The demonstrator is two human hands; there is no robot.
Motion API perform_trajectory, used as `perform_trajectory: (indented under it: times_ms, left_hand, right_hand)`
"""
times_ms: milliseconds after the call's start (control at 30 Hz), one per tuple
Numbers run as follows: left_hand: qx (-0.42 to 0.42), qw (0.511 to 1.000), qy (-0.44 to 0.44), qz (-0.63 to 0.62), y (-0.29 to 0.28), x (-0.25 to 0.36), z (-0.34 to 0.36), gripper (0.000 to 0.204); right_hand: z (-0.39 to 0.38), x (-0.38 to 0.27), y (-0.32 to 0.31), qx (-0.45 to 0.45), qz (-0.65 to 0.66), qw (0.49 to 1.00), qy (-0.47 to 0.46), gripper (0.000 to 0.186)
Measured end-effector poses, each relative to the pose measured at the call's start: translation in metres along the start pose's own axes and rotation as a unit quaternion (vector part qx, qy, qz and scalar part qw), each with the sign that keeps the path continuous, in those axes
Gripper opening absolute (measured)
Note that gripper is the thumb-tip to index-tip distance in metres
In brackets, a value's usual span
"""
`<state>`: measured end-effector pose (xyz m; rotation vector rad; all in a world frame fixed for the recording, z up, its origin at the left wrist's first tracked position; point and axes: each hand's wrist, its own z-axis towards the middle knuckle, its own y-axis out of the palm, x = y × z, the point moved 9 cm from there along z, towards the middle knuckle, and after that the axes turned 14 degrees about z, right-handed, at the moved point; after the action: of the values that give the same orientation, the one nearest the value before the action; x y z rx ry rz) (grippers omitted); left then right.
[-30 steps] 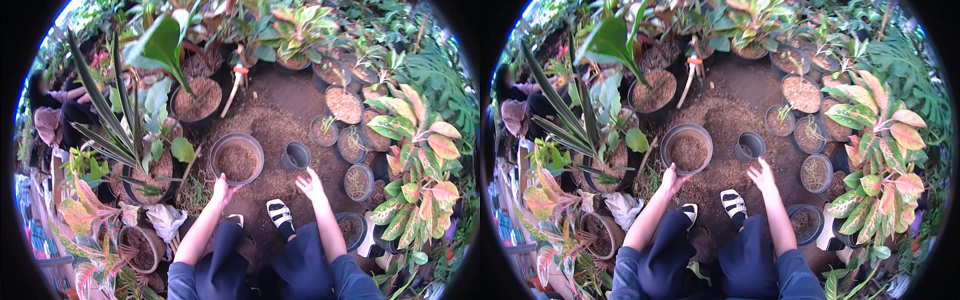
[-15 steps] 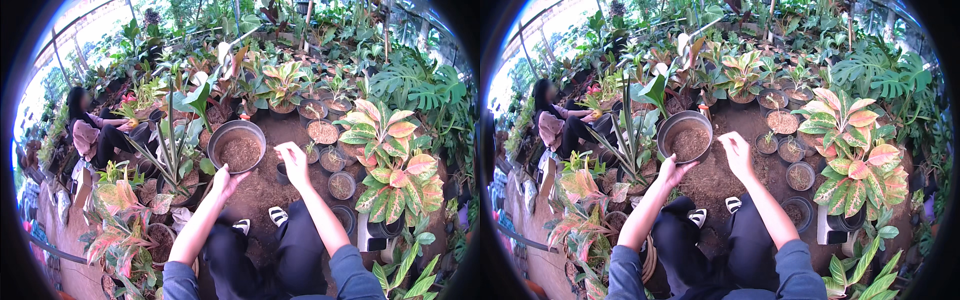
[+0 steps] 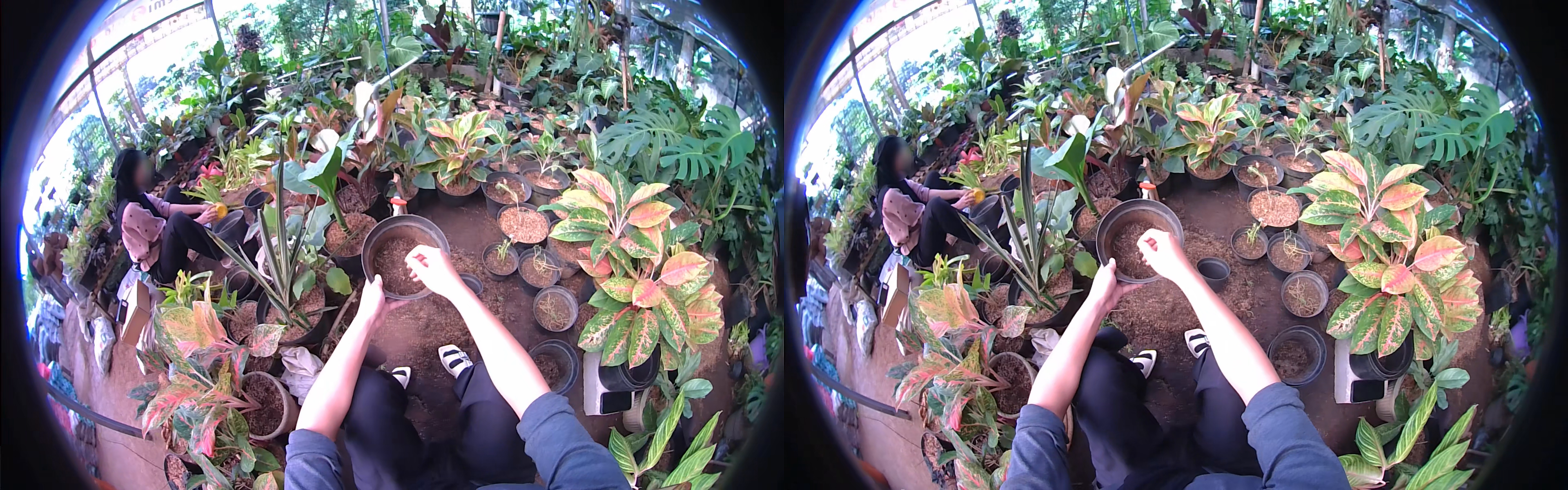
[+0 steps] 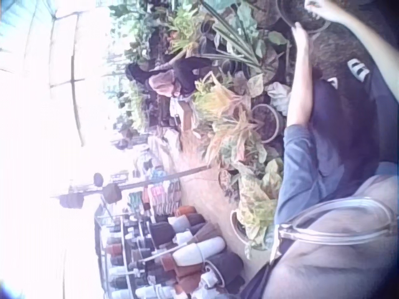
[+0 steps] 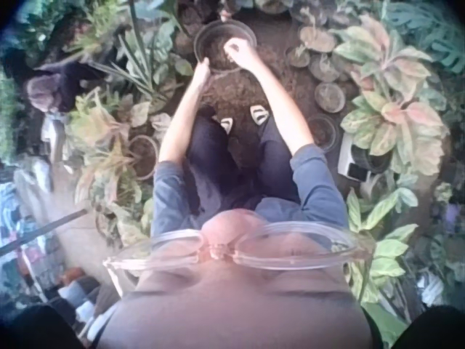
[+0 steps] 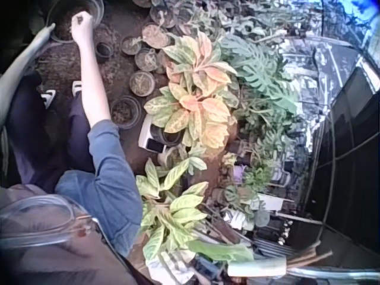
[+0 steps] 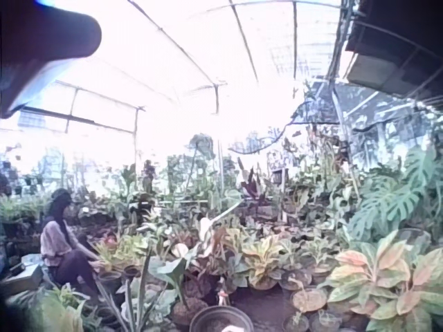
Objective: The person pots plants by transferring soil from a small pot into a larger pot by hand, occasionally clearing the pots of existing plants or debris.
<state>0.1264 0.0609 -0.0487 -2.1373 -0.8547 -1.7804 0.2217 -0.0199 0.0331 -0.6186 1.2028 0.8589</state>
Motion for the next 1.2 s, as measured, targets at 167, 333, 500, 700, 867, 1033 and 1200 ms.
perform_trajectory:
  times_ms: [167, 333, 500, 700, 867, 1033, 1200]
  left_hand:
    - [0.016, 0.999, 0.022, 0.038, 0.023, 0.010, -0.010, 0.038]
    - [0.004, 1.000, 0.016, 0.013, 0.019, 0.005, -0.011, 0.038]
    - [-0.008, 0.999, -0.009, 0.036, 0.015, -0.001, -0.015, 0.038]
    - [-0.015, 0.996, -0.035, 0.086, 0.009, -0.003, -0.028, 0.039]
    - [-0.021, 0.996, -0.039, 0.078, 0.006, -0.003, -0.033, 0.038]
    - [-0.018, 0.996, -0.035, 0.076, 0.003, -0.004, -0.032, 0.038]
    - [-0.017, 0.994, -0.037, 0.100, 0.007, -0.006, -0.034, 0.039]
  right_hand:
    - [0.006, 0.043, 0.005, -0.059, -0.208, 0.975, 0.054, 0.019]
    - [0.018, 0.043, -0.024, 0.045, -0.244, 0.966, 0.069, 0.018]
    - [0.021, 0.046, -0.028, 0.079, -0.195, 0.977, 0.045, 0.017]
    - [0.024, 0.063, -0.010, 0.045, -0.080, 0.992, 0.086, 0.019]
    - [0.024, 0.052, -0.002, 0.011, -0.082, 0.996, 0.046, 0.015]
    - [0.010, 0.050, 0.006, -0.014, -0.067, 0.987, 0.147, 0.015]
    - [0.000, 0.071, 0.017, -0.049, 0.111, 0.965, 0.232, 0.017]
